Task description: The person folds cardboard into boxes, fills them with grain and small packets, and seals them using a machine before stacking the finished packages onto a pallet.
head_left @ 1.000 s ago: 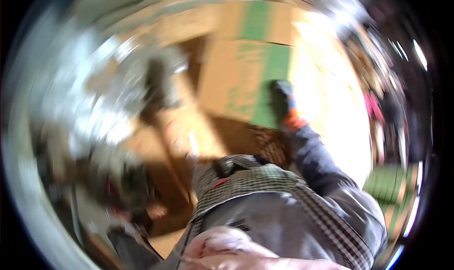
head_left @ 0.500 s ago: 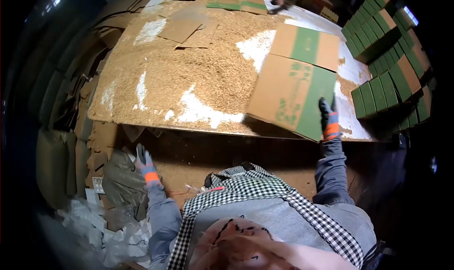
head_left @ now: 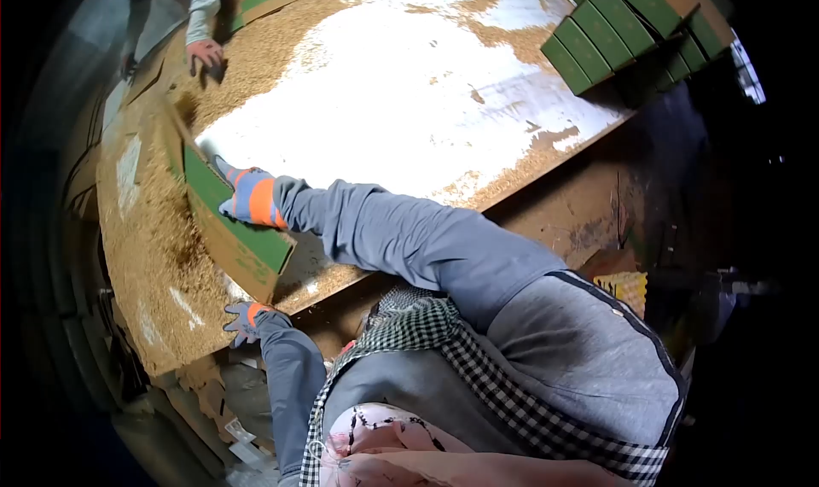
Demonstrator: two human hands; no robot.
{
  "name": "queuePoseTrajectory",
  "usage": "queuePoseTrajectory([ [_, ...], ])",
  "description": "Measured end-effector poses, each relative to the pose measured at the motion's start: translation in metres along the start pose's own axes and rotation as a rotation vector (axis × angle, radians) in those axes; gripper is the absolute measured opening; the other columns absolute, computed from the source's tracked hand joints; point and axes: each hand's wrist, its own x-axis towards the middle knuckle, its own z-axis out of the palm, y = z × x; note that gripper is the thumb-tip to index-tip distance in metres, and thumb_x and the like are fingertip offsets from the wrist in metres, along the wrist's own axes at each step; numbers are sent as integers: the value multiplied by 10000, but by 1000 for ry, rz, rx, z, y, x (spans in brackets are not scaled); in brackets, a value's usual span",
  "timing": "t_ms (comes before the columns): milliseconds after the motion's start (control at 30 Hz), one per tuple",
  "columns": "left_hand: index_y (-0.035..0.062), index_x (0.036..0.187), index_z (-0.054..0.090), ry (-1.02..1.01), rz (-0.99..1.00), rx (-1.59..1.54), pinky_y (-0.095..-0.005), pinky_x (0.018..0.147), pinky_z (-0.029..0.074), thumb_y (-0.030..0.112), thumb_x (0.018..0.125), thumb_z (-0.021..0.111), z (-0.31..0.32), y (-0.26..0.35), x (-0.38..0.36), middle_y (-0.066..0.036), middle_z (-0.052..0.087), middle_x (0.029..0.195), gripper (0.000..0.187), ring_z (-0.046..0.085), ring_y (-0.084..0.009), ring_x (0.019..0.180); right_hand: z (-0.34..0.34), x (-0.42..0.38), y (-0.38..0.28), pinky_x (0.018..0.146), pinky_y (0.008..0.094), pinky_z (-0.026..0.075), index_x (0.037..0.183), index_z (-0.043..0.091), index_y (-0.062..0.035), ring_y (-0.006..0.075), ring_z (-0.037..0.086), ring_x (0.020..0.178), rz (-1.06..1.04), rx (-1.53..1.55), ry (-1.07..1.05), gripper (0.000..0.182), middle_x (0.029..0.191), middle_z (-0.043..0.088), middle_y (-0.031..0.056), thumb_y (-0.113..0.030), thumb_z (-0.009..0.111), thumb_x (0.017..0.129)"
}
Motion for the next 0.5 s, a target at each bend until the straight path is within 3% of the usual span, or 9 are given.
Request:
queuePoseTrajectory([
  [33,162,1372,279,-13,24,17,-488,949,359,571,844,356,1,-1,1,-241,68,1433,672,333,-438,1216,-31,-11,-7,794,335,468,1360,270,-51,337,592,881,21,-22,-68,765,1009,588,253,-274,614,714],
  [100,173,1379,265,-8,-19,2,-483,963,349,582,837,363,6,-2,2,-224,48,1441,687,307,-433,1235,-112,-54,9,805,294,465,1341,323,-58,201,586,902,-10,63,24,706,1055,599,157,-228,638,732],
  [133,173,1379,265,-23,-30,5,-483,963,349,582,837,363,7,-2,-2,-224,48,1441,687,307,-433,1235,-155,-80,29,790,273,471,1330,345,-58,145,570,890,-18,291,49,631,1068,592,100,-143,627,772],
  [200,187,1391,235,-38,-5,-31,-479,971,343,600,823,377,9,-6,-1,-220,31,1443,717,271,-418,1261,-253,-142,44,776,273,480,1309,362,-19,150,559,909,3,200,289,639,1094,581,119,-158,656,758],
  [233,190,1395,227,-52,33,-10,-479,972,342,607,820,378,10,-7,2,-218,23,1445,726,258,-415,1269,-297,-171,61,810,259,468,1305,364,-13,146,544,955,-77,-124,513,618,1137,553,128,-141,651,774],
  [300,196,1397,218,-17,-6,37,-481,972,342,612,816,383,10,-1,2,-219,12,1445,734,240,-416,1279,-365,-215,77,881,269,426,1323,353,-52,146,502,1038,-53,-71,580,567,1172,532,125,-61,596,810],
  [367,196,1397,221,-23,12,17,-480,973,341,613,817,380,12,-2,1,-225,9,1443,732,236,-418,1280,-422,-244,131,880,308,428,1352,312,-109,206,514,1082,168,-517,592,601,1200,522,151,-150,587,821],
  [433,196,1396,224,-45,34,-11,-479,974,339,613,817,378,15,-8,3,-231,7,1441,730,232,-420,1281,-442,-248,200,860,358,432,1375,258,-144,307,536,1058,553,-1089,491,636,1165,535,200,-254,554,823],
  [500,196,1395,227,-72,56,-34,-477,975,338,614,818,376,15,-12,5,-238,5,1439,728,228,-421,1283,-398,-209,184,829,413,436,1381,223,-125,387,543,988,571,-1002,450,678,1079,557,251,-321,531,809],
])
